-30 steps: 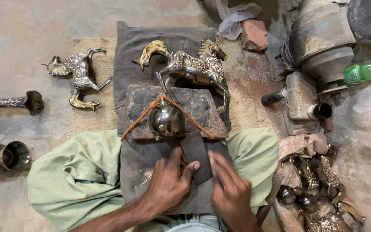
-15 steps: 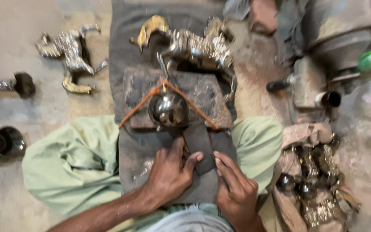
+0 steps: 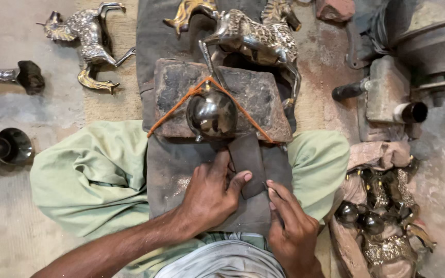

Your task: The person sits on the floor and first rubs a dark rectangular block back and forth, then holds a chisel against a brass horse figurine resting on a lap cushion and strikes the chisel with a wooden mallet to chase decorative patterns into the metal, repositioning the chisel along the figure.

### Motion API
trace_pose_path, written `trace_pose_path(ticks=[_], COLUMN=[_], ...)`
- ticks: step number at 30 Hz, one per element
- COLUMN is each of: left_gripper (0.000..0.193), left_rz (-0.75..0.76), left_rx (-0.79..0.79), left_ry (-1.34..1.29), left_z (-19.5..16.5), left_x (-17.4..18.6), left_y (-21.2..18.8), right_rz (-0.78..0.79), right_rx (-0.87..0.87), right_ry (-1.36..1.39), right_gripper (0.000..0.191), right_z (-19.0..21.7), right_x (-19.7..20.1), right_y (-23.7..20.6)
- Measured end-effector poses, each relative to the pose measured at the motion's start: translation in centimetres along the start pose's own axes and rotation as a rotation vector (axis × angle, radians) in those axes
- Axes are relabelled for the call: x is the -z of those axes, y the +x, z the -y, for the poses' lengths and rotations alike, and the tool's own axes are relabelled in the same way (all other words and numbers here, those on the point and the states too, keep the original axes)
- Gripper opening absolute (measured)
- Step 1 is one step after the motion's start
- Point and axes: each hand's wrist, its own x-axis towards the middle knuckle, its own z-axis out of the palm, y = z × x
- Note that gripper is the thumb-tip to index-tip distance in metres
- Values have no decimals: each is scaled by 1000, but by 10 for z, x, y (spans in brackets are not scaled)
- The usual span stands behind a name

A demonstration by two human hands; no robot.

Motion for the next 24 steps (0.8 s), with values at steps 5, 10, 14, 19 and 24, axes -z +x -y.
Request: trace_pose_path(ticks=[5,10,14,19,24], left_gripper=[35,34,35,35,32], left_rz=[1,-18,-18,-23,-13], left_rx=[0,-17,1,-24,-46], left_ry=[-9,-24,20,-5,-50], left_z=[-3,-5,-2,-2,-5], left_x=[0,0,-3,-4,-1], left_y=[0,0,-1,-2,-2], right_rz=[-35,-37,-1,-43,5], right_rx=[30,59,-46,74,9], right_ry=[71,60,18,80,36], right_gripper=[35,30,27,29,34], right_z=[-10,-12,-5,-8,5], right_x=[-13,-10,0,-10,3], right_y=[22,15,1,27,24])
